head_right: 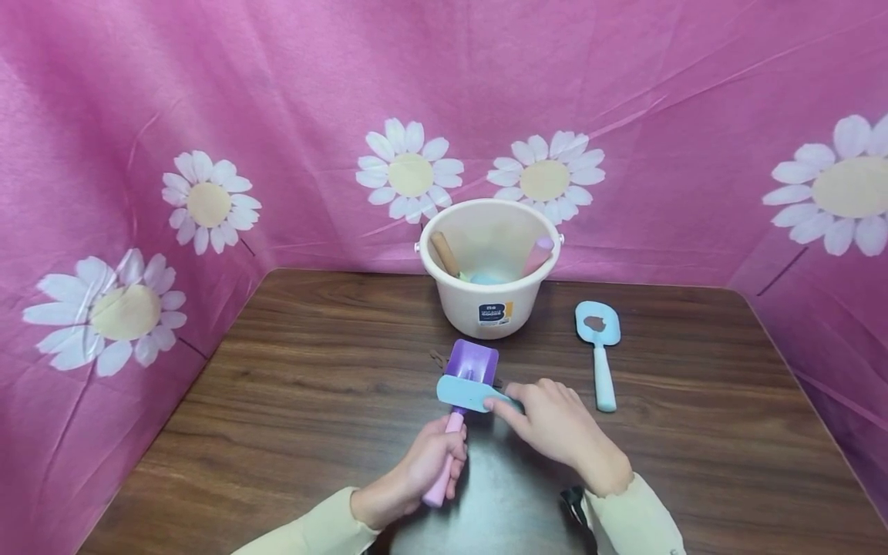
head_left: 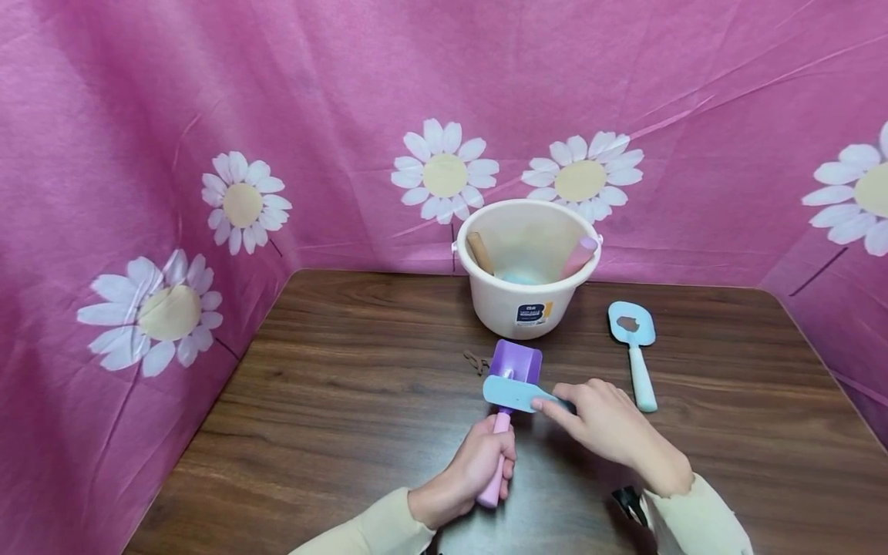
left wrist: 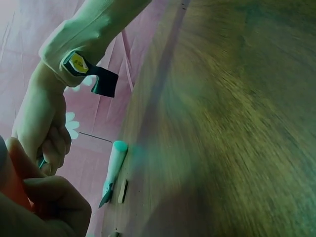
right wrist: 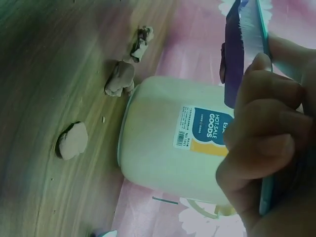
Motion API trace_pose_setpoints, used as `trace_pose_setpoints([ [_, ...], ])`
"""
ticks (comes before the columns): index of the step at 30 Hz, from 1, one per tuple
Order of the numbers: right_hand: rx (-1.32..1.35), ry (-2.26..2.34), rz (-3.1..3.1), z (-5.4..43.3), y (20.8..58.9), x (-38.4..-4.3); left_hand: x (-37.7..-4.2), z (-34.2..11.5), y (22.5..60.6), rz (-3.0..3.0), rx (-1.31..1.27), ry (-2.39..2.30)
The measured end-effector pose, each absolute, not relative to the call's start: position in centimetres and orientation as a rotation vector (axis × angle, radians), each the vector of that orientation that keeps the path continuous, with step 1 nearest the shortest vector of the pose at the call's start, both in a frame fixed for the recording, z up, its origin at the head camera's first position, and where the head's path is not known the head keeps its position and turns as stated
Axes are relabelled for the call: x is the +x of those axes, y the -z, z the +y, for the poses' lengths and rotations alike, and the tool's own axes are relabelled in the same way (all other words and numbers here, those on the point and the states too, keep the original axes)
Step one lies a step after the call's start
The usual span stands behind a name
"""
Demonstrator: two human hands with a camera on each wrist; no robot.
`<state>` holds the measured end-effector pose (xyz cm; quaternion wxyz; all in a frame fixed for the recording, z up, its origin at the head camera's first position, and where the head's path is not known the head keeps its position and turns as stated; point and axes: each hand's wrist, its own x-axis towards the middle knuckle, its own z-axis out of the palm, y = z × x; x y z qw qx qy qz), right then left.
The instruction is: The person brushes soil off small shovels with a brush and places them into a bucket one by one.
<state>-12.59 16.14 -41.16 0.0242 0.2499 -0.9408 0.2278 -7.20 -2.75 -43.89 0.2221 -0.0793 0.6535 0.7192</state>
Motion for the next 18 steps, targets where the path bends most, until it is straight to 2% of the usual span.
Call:
trace_pose_setpoints([
  [18,0.494,-0.604,-2.789,17.2,42.0,-14.6,-6.6,-2.9,44.2,1.850,-0.193,-1.934],
])
